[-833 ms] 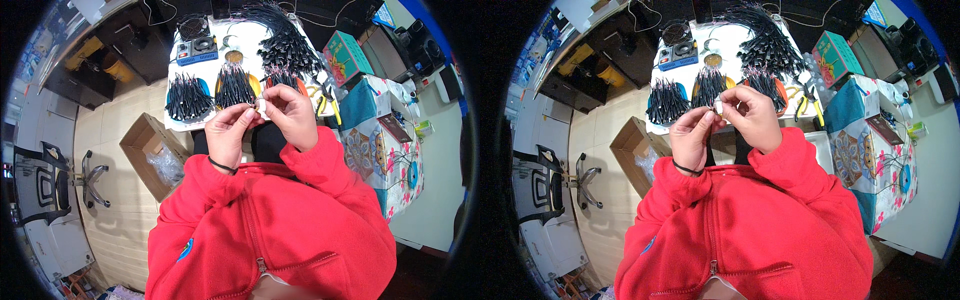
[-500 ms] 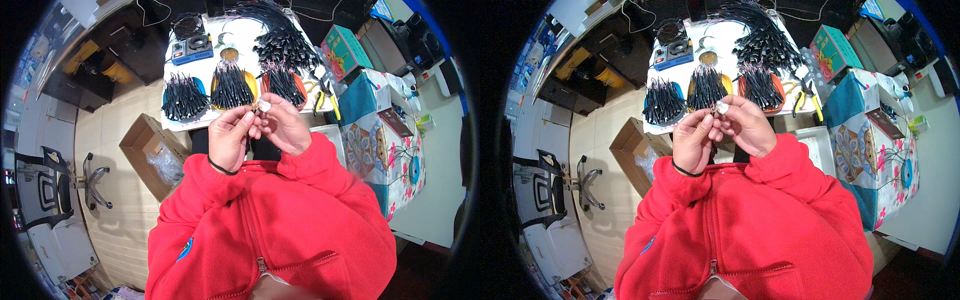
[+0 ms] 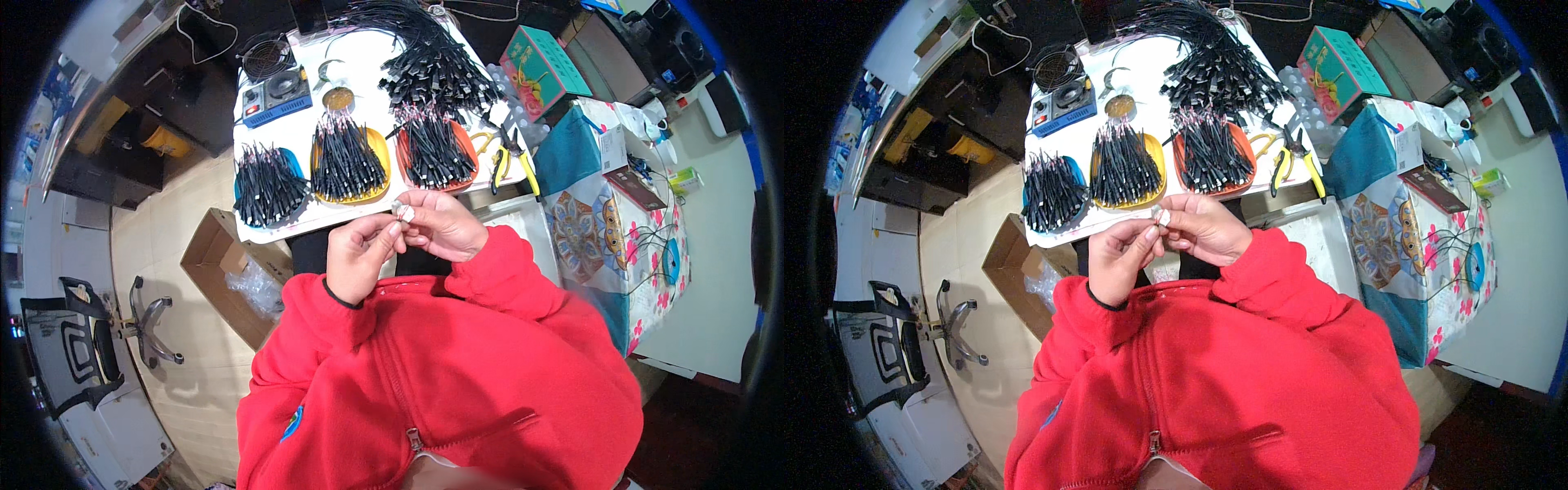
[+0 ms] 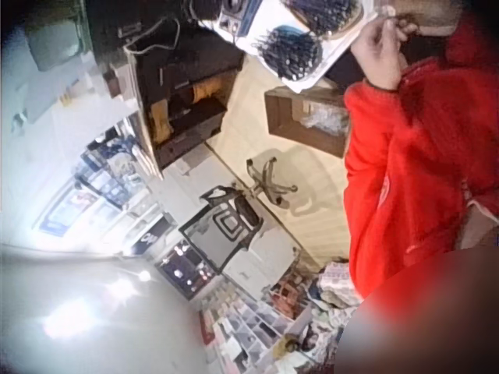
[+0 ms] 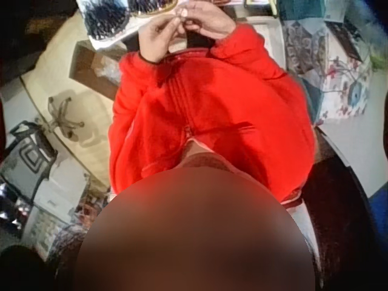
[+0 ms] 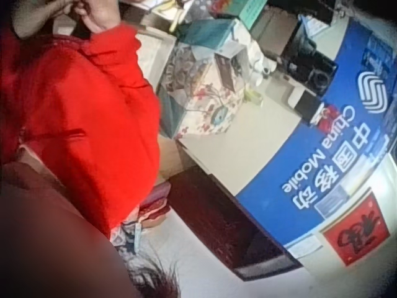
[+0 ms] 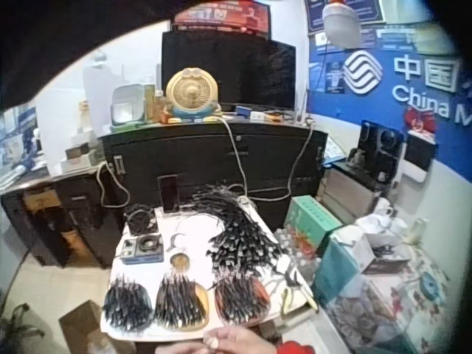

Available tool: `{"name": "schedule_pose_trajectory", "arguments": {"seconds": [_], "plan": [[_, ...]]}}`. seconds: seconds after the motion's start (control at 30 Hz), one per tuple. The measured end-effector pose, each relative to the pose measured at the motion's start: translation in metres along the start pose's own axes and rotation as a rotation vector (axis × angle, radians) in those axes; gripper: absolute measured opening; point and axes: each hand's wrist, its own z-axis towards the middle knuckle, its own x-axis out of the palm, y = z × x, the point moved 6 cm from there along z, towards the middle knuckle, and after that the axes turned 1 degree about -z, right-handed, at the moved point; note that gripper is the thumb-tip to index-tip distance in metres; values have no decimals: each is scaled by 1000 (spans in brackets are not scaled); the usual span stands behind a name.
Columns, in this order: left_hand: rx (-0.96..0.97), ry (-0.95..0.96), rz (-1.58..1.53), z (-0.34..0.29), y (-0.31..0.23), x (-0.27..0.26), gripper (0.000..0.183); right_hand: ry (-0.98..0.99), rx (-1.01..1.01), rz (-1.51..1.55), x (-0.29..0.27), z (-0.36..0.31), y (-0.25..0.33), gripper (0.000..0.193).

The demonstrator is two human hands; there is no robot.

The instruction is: The person repeatedly picks up black wires, applies a paste from a small metal tin to the wire ends, and places them on a hot plate. The person then picks up another wire and repeats the process.

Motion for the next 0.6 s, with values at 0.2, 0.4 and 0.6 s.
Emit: {"name": "schedule_pose_trajectory", "arguments": {"seconds": [0.2, 0.4, 0.6], "plan": [[49, -64, -130, 18, 8, -9, 17, -677, -498, -1135, -64, 11, 91, 20], [36, -141, -167, 26, 14, -18, 19, -918, -325, -1822, -82, 58, 106, 26], [42, -140, -205, 26, 15, -27, 19, -1062, -276, -1898, -81, 69, 102, 29]]}}
